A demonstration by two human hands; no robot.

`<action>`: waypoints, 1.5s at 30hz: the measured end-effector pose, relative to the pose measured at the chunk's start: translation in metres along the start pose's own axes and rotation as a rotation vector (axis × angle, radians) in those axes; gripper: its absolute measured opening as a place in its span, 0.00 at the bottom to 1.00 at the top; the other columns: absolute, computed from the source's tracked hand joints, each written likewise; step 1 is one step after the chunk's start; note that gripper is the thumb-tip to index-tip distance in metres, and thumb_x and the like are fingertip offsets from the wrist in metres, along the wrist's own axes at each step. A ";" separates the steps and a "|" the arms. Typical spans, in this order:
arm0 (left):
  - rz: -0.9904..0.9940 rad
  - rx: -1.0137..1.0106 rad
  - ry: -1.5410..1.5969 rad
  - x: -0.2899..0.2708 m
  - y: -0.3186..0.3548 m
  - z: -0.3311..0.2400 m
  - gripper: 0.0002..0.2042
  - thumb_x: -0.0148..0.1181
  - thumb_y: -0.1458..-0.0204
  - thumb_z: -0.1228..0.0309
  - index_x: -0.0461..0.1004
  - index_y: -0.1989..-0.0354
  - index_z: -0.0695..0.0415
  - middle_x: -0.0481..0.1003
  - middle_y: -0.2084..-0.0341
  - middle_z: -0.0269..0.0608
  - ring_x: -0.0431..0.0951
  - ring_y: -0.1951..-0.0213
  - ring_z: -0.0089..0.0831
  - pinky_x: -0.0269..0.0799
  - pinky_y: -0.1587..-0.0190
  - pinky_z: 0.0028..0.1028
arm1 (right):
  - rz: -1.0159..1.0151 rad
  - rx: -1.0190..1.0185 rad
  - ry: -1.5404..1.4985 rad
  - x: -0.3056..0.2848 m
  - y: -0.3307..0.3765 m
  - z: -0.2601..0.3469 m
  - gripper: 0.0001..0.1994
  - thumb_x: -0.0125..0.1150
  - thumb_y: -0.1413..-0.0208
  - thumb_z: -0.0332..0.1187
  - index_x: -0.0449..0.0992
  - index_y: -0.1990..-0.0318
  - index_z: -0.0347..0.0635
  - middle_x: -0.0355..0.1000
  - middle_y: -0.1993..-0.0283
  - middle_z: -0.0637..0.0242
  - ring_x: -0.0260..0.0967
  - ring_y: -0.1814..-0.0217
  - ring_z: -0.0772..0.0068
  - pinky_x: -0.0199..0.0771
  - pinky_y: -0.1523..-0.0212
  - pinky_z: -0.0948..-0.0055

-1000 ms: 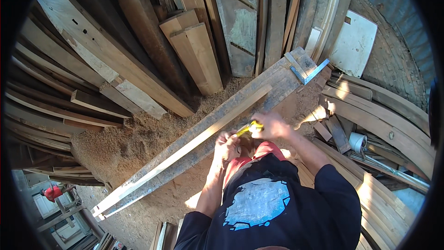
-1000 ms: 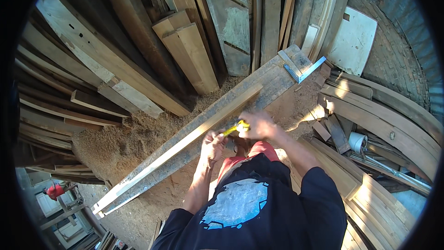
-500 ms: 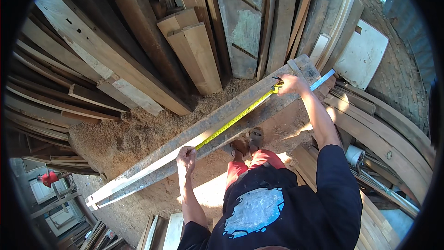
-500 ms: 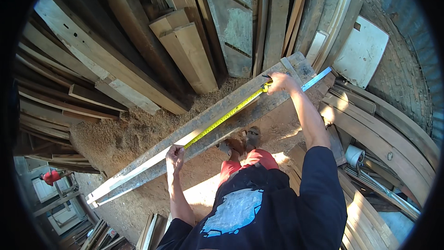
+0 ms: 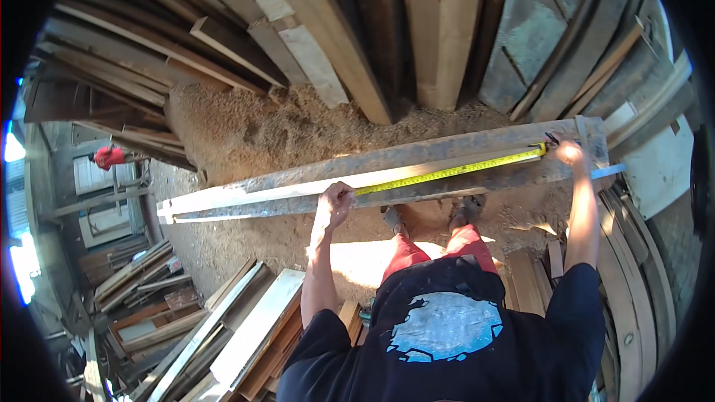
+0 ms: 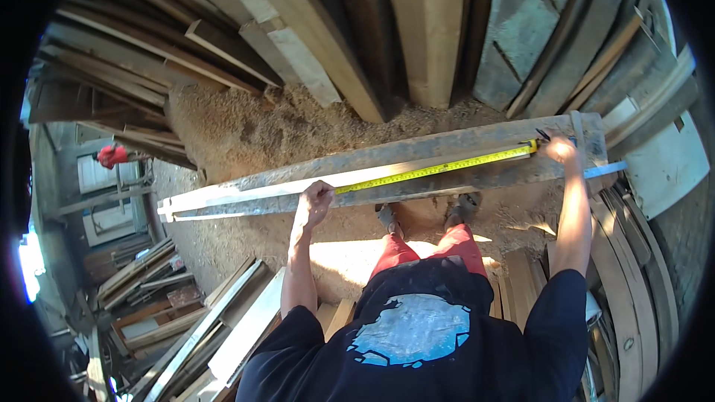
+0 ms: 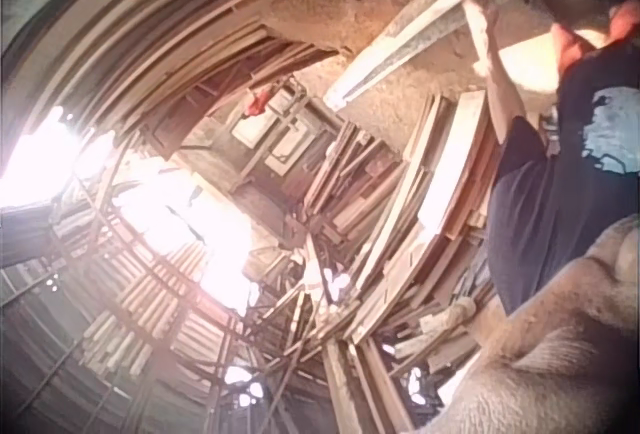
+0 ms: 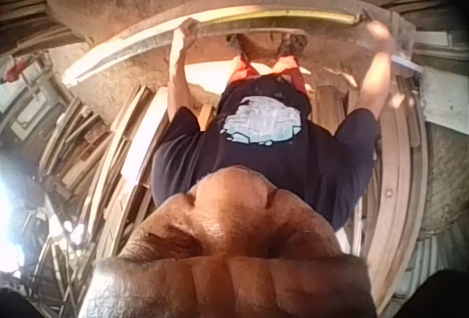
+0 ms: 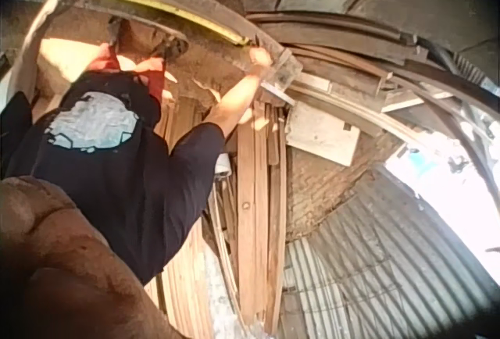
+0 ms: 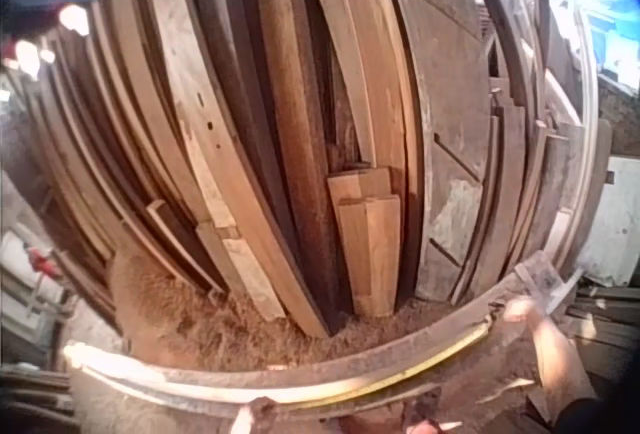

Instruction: The person places a piece of wood on a workbench, measures and marks points along it with a measuring tape and a pencil, and draws lines across it using a square ruler and the pencil.

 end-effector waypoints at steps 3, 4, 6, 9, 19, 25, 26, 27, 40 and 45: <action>-0.011 -0.041 0.102 -0.012 -0.006 0.042 0.05 0.65 0.45 0.75 0.79 0.62 0.61 0.80 0.68 0.46 0.80 0.65 0.36 0.77 0.58 0.33 | -0.243 0.067 0.102 0.006 0.005 0.000 0.35 0.73 0.52 0.34 0.71 0.34 0.39 0.76 0.40 0.46 0.73 0.35 0.47 0.72 0.36 0.56; -0.008 -0.050 0.071 -0.021 -0.008 0.057 0.05 0.65 0.45 0.75 0.79 0.61 0.61 0.80 0.68 0.46 0.81 0.64 0.36 0.77 0.57 0.33 | -0.384 0.052 0.187 0.007 0.012 0.002 0.34 0.71 0.49 0.35 0.70 0.33 0.38 0.76 0.40 0.44 0.72 0.35 0.45 0.72 0.36 0.54; -0.025 -0.007 -0.006 -0.040 -0.011 0.069 0.04 0.64 0.45 0.75 0.80 0.62 0.60 0.81 0.67 0.46 0.82 0.63 0.36 0.78 0.56 0.33 | -0.499 0.225 0.211 0.016 0.027 0.020 0.29 0.66 0.43 0.38 0.71 0.35 0.37 0.75 0.41 0.41 0.71 0.37 0.39 0.70 0.36 0.47; 0.000 -0.072 0.092 -0.069 -0.013 0.088 0.04 0.62 0.43 0.75 0.80 0.62 0.59 0.79 0.69 0.40 0.78 0.66 0.28 0.74 0.58 0.29 | -0.978 -0.048 0.102 0.033 0.074 0.107 0.11 0.61 0.43 0.33 0.75 0.57 0.37 0.77 0.62 0.41 0.76 0.57 0.32 0.76 0.57 0.46; 0.072 0.112 0.035 -0.123 -0.054 0.163 0.03 0.64 0.46 0.75 0.80 0.65 0.60 0.77 0.73 0.42 0.78 0.67 0.32 0.74 0.60 0.32 | -0.708 -0.023 -0.118 0.123 0.120 0.313 0.12 0.61 0.42 0.29 0.80 0.52 0.37 0.77 0.59 0.43 0.77 0.54 0.36 0.77 0.52 0.51; 0.010 0.132 -0.021 -0.174 -0.047 0.187 0.03 0.63 0.43 0.74 0.78 0.66 0.61 0.76 0.75 0.37 0.75 0.69 0.27 0.72 0.62 0.30 | -0.655 -0.123 -0.155 0.156 0.109 0.361 0.13 0.62 0.40 0.29 0.81 0.49 0.39 0.78 0.55 0.44 0.76 0.50 0.38 0.76 0.47 0.52; -0.010 0.149 -0.033 -0.183 -0.040 0.200 0.02 0.64 0.45 0.75 0.80 0.66 0.59 0.78 0.74 0.41 0.78 0.68 0.33 0.74 0.63 0.33 | -0.630 -0.157 -0.160 0.164 0.105 0.374 0.13 0.62 0.40 0.29 0.81 0.49 0.39 0.78 0.55 0.44 0.76 0.50 0.38 0.76 0.47 0.52; -0.039 0.160 -0.047 -0.194 -0.036 0.211 0.02 0.65 0.47 0.75 0.81 0.66 0.57 0.81 0.72 0.46 0.81 0.67 0.39 0.76 0.64 0.35 | -0.616 -0.179 -0.110 0.170 0.100 0.386 0.13 0.62 0.40 0.29 0.81 0.49 0.39 0.78 0.54 0.45 0.76 0.49 0.39 0.76 0.47 0.53; -0.089 0.138 -0.322 -0.201 -0.029 0.230 0.06 0.66 0.47 0.63 0.83 0.63 0.46 0.82 0.65 0.38 0.78 0.58 0.47 0.74 0.54 0.46 | -0.403 -0.590 0.043 0.224 0.072 0.483 0.13 0.65 0.46 0.25 0.80 0.52 0.35 0.77 0.53 0.49 0.75 0.48 0.45 0.74 0.45 0.56; -0.202 0.096 -0.252 -0.197 -0.031 0.226 0.05 0.68 0.49 0.65 0.82 0.65 0.46 0.82 0.66 0.36 0.79 0.57 0.43 0.73 0.53 0.45 | -0.404 -0.573 0.116 0.250 0.060 0.496 0.13 0.63 0.44 0.30 0.80 0.52 0.36 0.77 0.52 0.52 0.74 0.45 0.47 0.71 0.39 0.57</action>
Point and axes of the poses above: each hand's wrist, its own y-axis away from the middle knuckle, its own x-axis out of the palm, z = x × y, the point moved 5 cm from there along -y, towards the middle knuckle
